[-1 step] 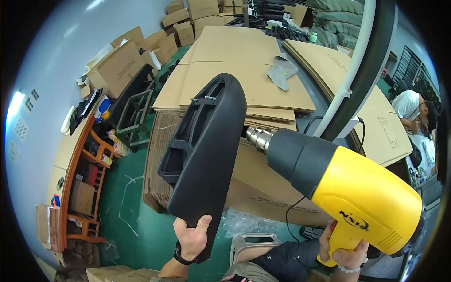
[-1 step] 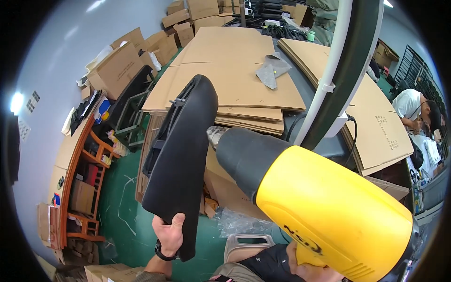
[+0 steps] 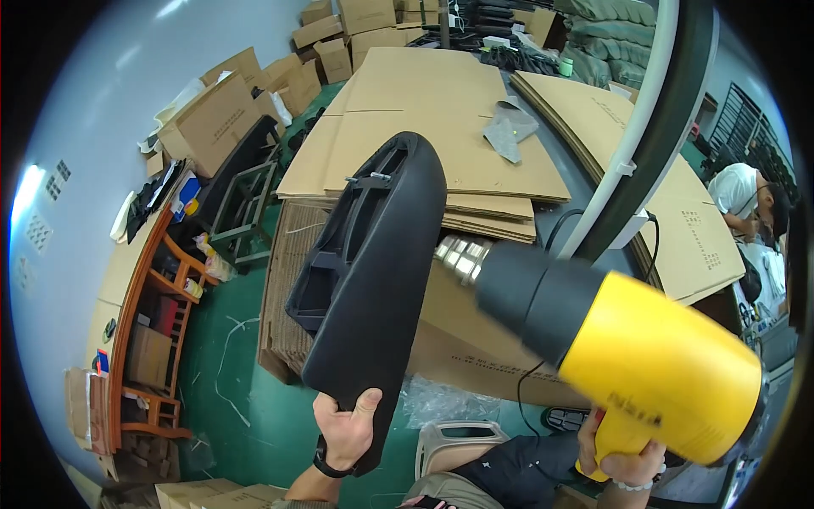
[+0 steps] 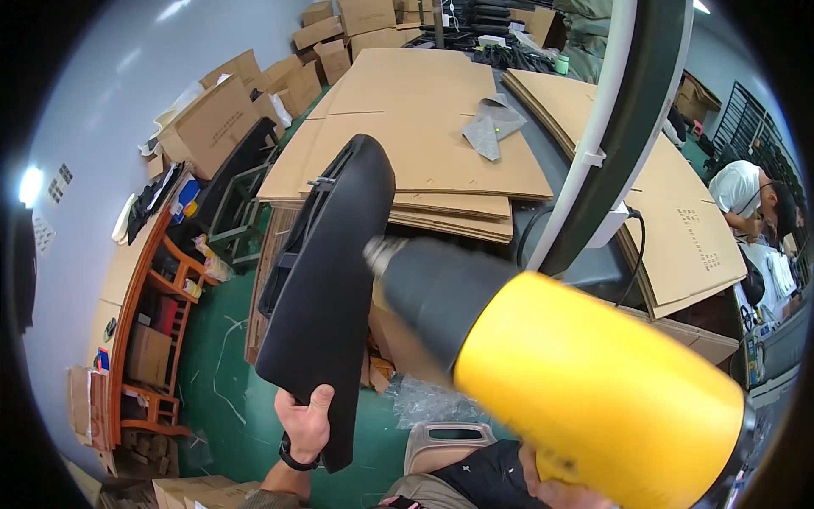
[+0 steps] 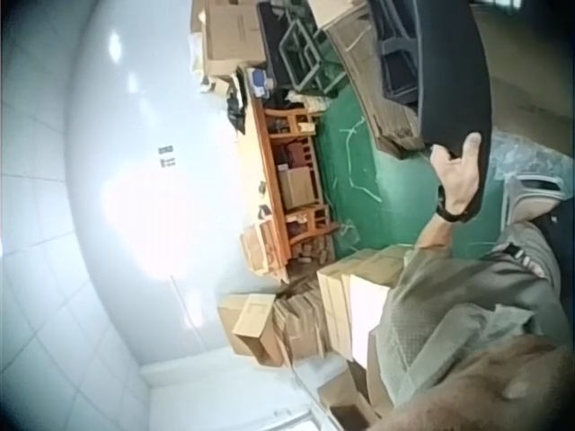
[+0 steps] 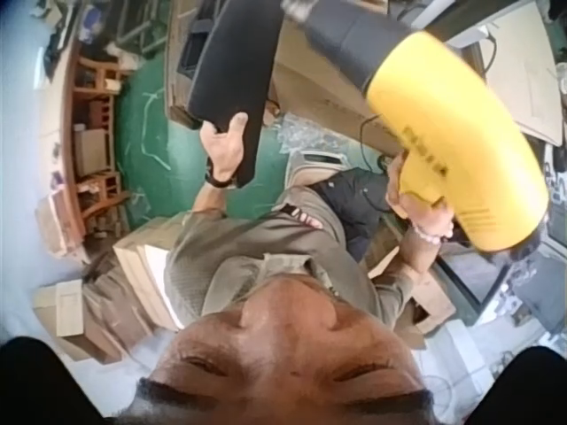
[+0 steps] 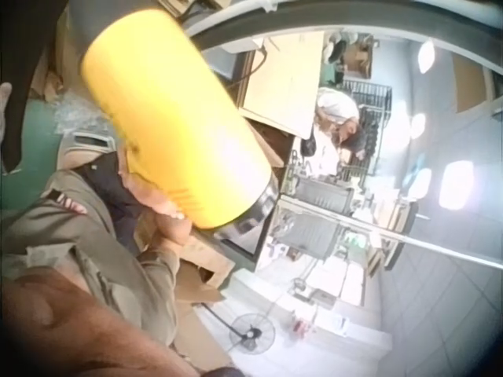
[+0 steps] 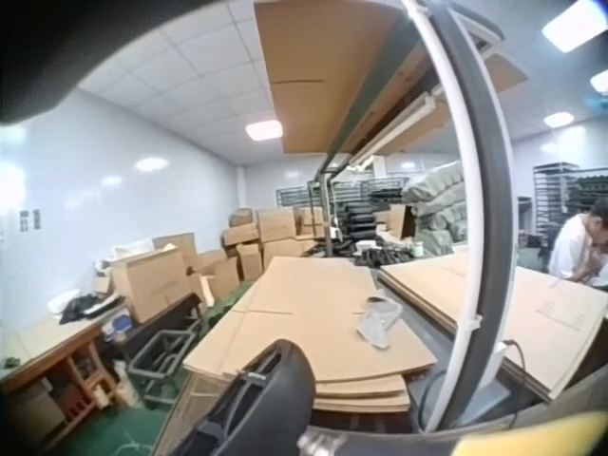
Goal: Unpacking, inspecting, trimming threads with a lighter, using a heat gun for finishing, and cleaning a motorcycle seat with a cloth and solvent.
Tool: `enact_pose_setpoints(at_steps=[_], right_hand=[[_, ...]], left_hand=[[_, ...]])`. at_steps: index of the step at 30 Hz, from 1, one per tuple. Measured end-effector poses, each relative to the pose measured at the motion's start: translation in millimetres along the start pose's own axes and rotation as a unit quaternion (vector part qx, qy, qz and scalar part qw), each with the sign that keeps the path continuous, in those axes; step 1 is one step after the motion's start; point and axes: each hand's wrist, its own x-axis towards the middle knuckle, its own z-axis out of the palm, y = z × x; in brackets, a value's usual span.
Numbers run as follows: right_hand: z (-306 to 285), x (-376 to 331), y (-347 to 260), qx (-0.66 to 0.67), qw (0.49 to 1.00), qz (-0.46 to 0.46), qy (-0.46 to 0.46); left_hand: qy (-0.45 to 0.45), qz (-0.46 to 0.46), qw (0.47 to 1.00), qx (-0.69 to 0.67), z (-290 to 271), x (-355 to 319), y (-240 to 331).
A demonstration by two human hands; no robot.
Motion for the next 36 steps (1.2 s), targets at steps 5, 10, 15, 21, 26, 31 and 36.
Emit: enact_pose_setpoints(at_steps=[5, 10, 15, 21, 26, 31, 36], right_hand=[[39.8, -9.9, 2.9, 0.062, 0.987, -0.083, 0.123], [21.2, 3.7, -3.9, -0.027, 0.993, 0.001, 0.119], [18.4, -11.8, -10.6, 0.073, 0.977, 0.036, 0.196], [42.1, -3.5, -14.9, 0.005, 0.992, -0.066, 0.108], [23.9, -8.4, -14.0, -0.082, 0.989, -0.063, 0.110], [43.3, -15.5, -4.4, 0.071, 0.977, -0.068, 0.190], [22.9, -11.0, -21.9, -0.055, 0.992, -0.044, 0.103]], left_hand=[[-0.020, -0.017, 0.999, -0.021, -1.6, 2.4, 6.2], [-0.027, -0.039, 0.998, -0.030, -10.7, 1.1, 3.5], [-0.059, -0.043, 0.997, -0.033, -8.2, 3.9, 5.3], [-0.056, -0.054, 0.995, -0.054, -11.5, 3.6, 4.0], [-0.070, -0.081, 0.992, -0.064, -10.7, 5.1, 7.8], [-0.096, -0.099, 0.988, -0.069, -14.2, 4.4, 9.4], [-0.112, -0.100, 0.988, -0.045, -10.3, 10.1, 15.2]])
